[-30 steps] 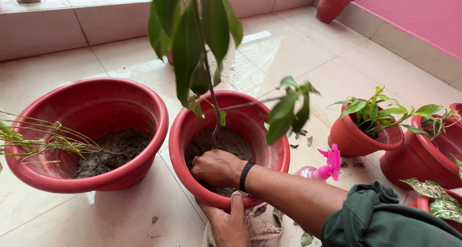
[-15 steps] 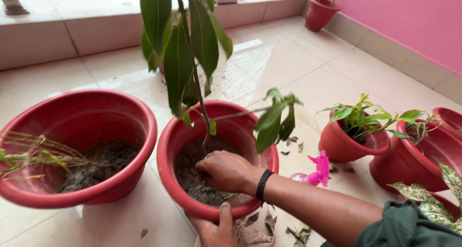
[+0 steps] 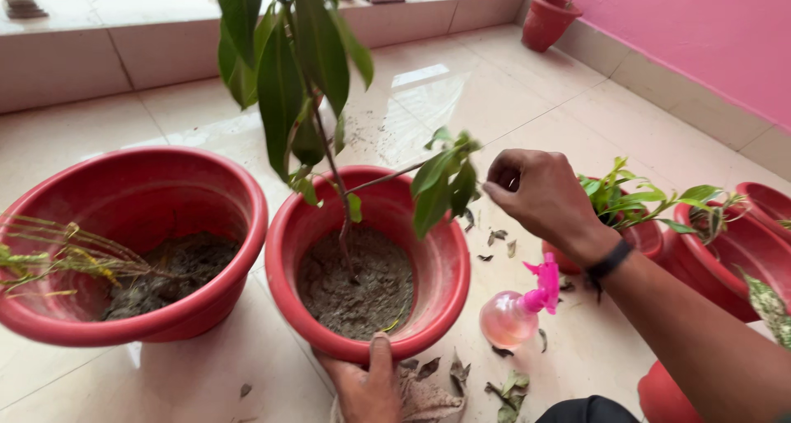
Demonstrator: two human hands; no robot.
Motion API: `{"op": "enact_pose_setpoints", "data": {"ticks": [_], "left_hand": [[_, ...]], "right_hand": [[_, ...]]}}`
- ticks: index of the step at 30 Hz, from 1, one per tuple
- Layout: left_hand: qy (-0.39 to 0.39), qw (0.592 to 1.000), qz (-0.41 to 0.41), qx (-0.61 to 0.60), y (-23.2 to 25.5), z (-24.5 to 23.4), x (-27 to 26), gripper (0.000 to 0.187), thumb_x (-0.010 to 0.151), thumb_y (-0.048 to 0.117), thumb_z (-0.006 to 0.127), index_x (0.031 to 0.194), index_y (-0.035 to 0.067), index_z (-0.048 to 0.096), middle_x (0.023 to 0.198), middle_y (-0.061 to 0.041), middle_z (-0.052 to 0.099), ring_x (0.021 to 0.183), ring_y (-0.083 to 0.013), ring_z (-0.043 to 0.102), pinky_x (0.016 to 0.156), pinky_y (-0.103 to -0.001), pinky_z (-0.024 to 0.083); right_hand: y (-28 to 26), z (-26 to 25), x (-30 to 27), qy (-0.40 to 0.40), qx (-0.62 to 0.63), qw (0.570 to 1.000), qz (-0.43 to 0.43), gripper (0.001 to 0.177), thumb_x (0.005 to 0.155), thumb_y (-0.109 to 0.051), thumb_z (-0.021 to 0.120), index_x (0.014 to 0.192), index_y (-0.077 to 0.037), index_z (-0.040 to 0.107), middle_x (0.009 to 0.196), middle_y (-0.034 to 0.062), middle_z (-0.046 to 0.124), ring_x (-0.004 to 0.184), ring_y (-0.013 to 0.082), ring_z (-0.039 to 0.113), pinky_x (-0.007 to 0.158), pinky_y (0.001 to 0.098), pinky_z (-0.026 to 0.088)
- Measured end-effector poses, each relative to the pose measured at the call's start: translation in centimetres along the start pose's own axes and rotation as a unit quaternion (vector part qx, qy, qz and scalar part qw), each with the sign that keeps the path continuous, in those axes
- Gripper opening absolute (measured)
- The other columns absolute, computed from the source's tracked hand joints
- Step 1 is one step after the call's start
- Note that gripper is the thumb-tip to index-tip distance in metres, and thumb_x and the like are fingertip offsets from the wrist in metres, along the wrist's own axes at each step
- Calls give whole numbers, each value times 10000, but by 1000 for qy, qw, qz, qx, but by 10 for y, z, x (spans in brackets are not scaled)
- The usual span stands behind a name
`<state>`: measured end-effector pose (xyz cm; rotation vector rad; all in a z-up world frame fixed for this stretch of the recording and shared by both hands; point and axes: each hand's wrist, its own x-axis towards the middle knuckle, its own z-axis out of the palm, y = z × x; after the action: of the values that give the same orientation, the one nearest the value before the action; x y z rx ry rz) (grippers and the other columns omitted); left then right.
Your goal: The person removes a plant from a pot by hand and wipes the pot with a cloth.
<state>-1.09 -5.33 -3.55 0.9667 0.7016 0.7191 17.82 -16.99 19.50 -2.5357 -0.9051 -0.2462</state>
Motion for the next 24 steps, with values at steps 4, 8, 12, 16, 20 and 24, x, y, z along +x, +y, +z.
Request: {"op": "enact_pose_setpoints", "data": {"ticks": [4,8,12,16,20,24], "left_hand": [[25,987,-116,-113,-9,6,9,985,819,-8,633,1633,217,125,1454,-204,482,1119,-354,590,824,-438,536],[1,985,46,-169,-22,9,14,1031,747,-156,538,1624,169,104,1527,-185,376,1272,-318,557,930,-420,575],[33,990,-75,-115,-29,5,19,1062,809,-171,537,1683,240,98,1493,-257,486,1055,-506,656,746,-597,561],[59,989,93,-100,-43,13,27,992,729,-167,560,1601,115,180,1481,-270,444,1218,-356,619,927,-441,600],[54,994,-22,-90,-34,10,26,988,751,-109,597,1592,143,143,1435,-238,470,1102,-363,656,809,-459,614],[20,992,-17,-123,-32,9,27,1032,701,-134,578,1588,130,123,1416,-212,477,1048,-351,654,741,-477,589]], "right_hand": [[25,2,8,44,-119,992,5,312,826,-104,645,1103,-93,789,942,177,766,796,339,741,803,429,582],[28,12,2,6,-159,977,141,225,906,-277,697,1006,-96,785,926,143,785,844,307,762,823,419,605],[22,25,-1,71,-117,991,4,324,800,-119,657,1102,-36,737,975,227,747,850,388,731,786,467,573],[-14,39,-10,4,36,999,27,301,846,-172,658,1103,-43,745,968,146,782,802,263,792,802,373,616],[-66,56,-31,-146,228,962,30,188,852,-121,679,983,-13,761,825,105,809,750,159,805,713,301,641],[-99,68,-37,-144,146,978,-35,163,851,-136,735,955,-23,791,839,106,781,741,165,757,706,320,610]]}}
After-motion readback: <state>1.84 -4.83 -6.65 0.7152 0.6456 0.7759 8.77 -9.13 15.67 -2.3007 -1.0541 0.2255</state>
